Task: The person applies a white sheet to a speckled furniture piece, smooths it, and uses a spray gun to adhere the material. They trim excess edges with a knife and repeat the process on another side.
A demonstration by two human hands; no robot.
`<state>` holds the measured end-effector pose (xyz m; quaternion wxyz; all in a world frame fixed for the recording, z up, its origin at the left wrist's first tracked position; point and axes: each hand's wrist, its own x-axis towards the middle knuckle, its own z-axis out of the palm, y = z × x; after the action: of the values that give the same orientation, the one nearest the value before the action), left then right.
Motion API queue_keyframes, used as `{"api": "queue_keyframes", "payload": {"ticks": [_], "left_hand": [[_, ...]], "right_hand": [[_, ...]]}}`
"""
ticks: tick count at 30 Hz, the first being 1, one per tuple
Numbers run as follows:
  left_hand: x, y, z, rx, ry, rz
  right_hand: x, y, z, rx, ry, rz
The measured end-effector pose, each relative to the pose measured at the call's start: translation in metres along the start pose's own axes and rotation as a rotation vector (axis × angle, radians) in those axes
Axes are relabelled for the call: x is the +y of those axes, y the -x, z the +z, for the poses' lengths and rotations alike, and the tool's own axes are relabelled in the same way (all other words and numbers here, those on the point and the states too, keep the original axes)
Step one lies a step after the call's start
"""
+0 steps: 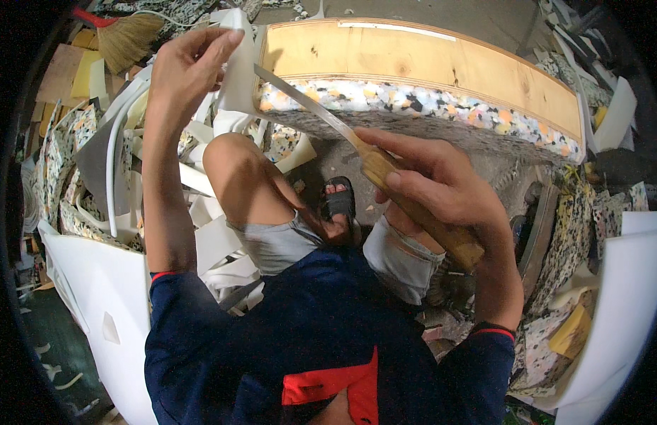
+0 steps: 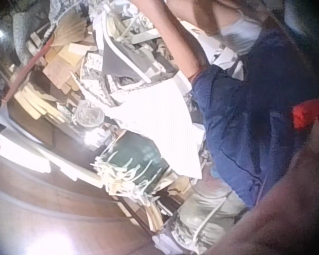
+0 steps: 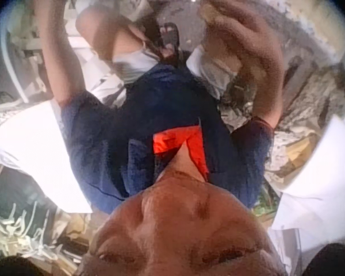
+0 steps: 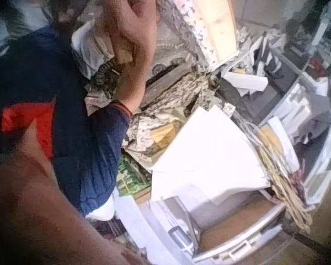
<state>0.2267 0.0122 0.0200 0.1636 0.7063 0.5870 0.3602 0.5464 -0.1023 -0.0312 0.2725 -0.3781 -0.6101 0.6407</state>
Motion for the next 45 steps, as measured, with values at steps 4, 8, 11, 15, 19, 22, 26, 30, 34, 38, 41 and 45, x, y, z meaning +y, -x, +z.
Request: {"api": "queue_keyframes", "payload": {"ticks": [4,8,11,15,19,22,26,30,34,38,41,45], "left_hand": [[0.006,0.031,-0.005,0.029,-0.077,-0.007],[0.004,0.052,-0.009,-0.054,0.024,-0.093],[0.006,0.055,-0.008,-0.025,0.061,-0.125],[0.01,0.055,-0.007,-0.024,0.104,-0.158],[0.008,0.059,-0.008,0.005,0.118,-0.162],[0.005,0.062,-0.008,0.018,0.133,-0.157],[0.004,0.061,-0.004,0.04,0.202,-0.172],[0.003,0.062,-0.004,0.041,0.191,-0.166],[0.0,0.064,-0.005,0.037,0.207,-0.169],[0.001,0.064,-0.002,0.051,0.243,-0.147],[0.003,0.064,-0.001,0.05,0.222,-0.16],[0.004,0.067,-0.001,0.058,0.248,-0.159]], "right_hand": [[-0.011,0.002,-0.013,-0.052,0.102,0.08],[-0.021,0.011,-0.026,-0.097,0.259,0.077],[-0.02,0.004,-0.032,-0.109,0.326,0.058],[-0.026,-0.014,-0.043,-0.152,0.29,0.109],[-0.042,-0.016,-0.054,-0.223,0.558,-0.004],[-0.046,-0.015,-0.057,-0.195,0.478,0.311],[-0.041,-0.023,-0.065,-0.229,0.337,0.146],[-0.042,-0.021,-0.073,-0.274,0.158,0.245],[-0.047,-0.012,-0.072,-0.268,0.08,0.273],[-0.048,-0.022,-0.073,-0.292,0.146,0.263],[-0.049,-0.03,-0.073,-0.308,0.264,0.19],[-0.056,-0.026,-0.068,-0.315,0.044,0.247]]}}
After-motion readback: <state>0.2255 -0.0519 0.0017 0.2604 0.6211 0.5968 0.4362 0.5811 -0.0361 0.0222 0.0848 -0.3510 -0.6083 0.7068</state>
